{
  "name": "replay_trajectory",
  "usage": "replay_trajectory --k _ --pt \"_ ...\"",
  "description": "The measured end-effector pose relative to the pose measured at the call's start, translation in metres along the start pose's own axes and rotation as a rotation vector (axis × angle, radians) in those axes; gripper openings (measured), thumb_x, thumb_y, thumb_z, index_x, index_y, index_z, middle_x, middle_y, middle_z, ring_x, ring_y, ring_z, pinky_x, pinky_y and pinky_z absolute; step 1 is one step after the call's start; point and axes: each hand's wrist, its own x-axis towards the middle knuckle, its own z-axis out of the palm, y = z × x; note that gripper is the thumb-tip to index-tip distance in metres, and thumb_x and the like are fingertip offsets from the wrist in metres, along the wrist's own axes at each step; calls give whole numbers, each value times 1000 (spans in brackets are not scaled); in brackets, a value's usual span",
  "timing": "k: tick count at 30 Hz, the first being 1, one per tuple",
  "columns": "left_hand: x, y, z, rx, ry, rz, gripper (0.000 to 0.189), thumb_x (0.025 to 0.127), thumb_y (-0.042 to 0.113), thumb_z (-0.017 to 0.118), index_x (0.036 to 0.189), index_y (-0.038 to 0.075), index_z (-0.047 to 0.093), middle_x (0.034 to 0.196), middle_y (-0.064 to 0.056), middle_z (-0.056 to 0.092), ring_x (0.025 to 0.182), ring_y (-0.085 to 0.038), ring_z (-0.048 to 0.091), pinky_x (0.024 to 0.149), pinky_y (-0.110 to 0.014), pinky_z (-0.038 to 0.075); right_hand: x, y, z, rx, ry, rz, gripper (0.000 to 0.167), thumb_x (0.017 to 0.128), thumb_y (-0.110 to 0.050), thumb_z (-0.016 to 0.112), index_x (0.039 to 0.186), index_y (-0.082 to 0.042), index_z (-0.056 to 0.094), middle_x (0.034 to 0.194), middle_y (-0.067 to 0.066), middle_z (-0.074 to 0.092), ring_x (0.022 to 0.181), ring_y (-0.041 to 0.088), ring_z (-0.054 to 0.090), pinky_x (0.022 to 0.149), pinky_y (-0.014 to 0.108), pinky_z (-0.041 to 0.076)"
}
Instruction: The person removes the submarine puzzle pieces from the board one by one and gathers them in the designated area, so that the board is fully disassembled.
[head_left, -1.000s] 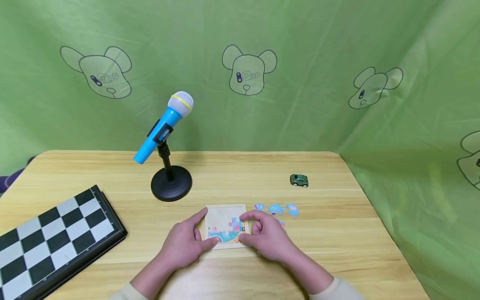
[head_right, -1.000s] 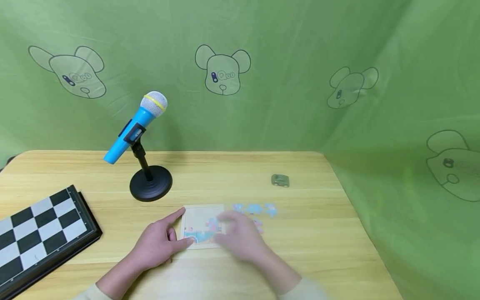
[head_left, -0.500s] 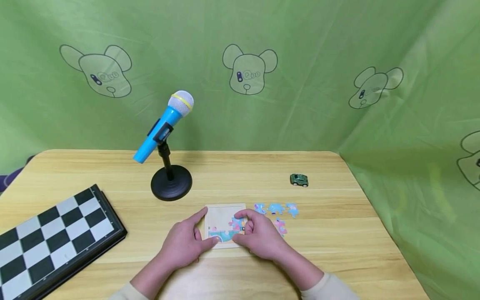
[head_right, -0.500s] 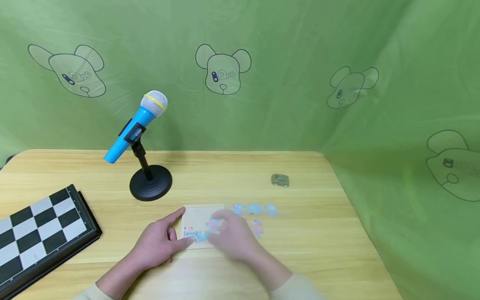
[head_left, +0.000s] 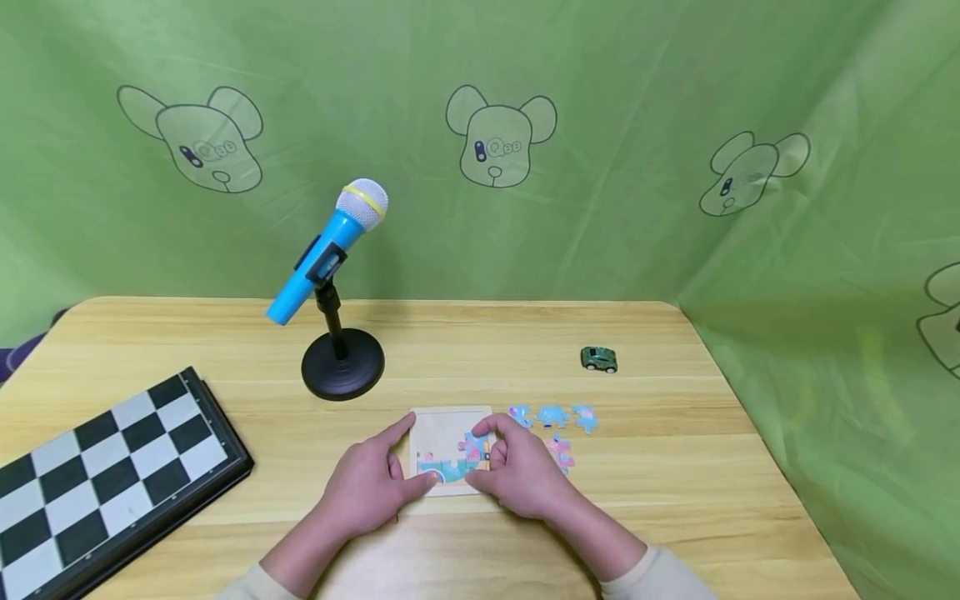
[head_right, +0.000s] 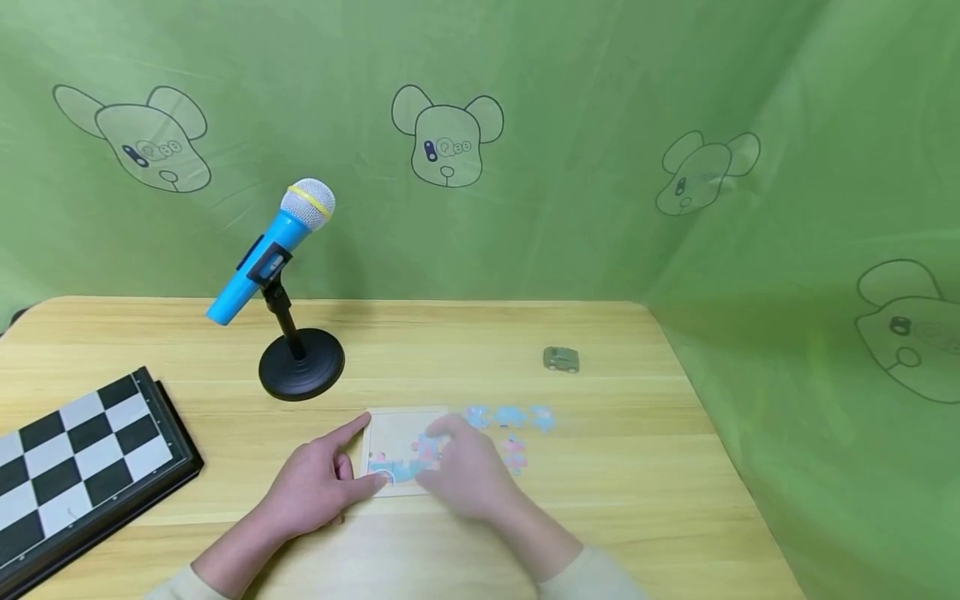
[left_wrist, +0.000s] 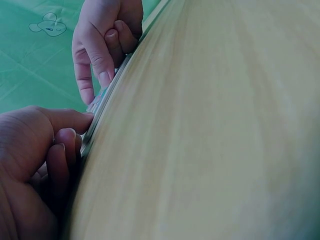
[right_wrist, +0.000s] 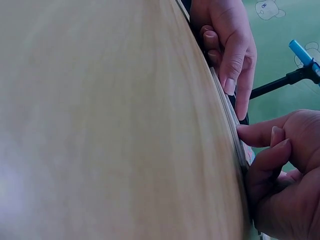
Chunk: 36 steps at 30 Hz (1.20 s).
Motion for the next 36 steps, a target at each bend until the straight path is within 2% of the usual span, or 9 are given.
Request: replay_trajectory --k 8,15,30,36 --pt "0 -1 0 -5 16 13 85 81 32 85 150 4 44 55 4 54 36 -13 54 46 -30 43 0 -1 0 -11 2 -13 46 80 -7 82 118 -11 56 57 -4 42 47 11 38 53 28 39" --pt "0 1 -1 -6 12 15 84 81 31 85 150 3 44 55 4 54 37 -13 54 45 -30 43 0 1 1 -23 2 -27 45 80 -7 82 119 -10 59 57 -4 43 49 10 40 56 29 42" --pt "0 1 0 3 3 4 85 81 31 84 150 4 43 55 4 55 36 -12 54 45 -30 44 0 0 0 0 0 0 48 80 -6 82 119 -9 54 59 -3 43 50 11 39 56 30 42" --pt "-1 2 -1 -18 15 11 85 80 32 85 150 4 44 55 3 54 36 -13 53 44 -30 42 -1 1 1 -1 -5 -35 43 80 -5 81 116 -13 58 57 -4 41 49 10 39 59 30 43"
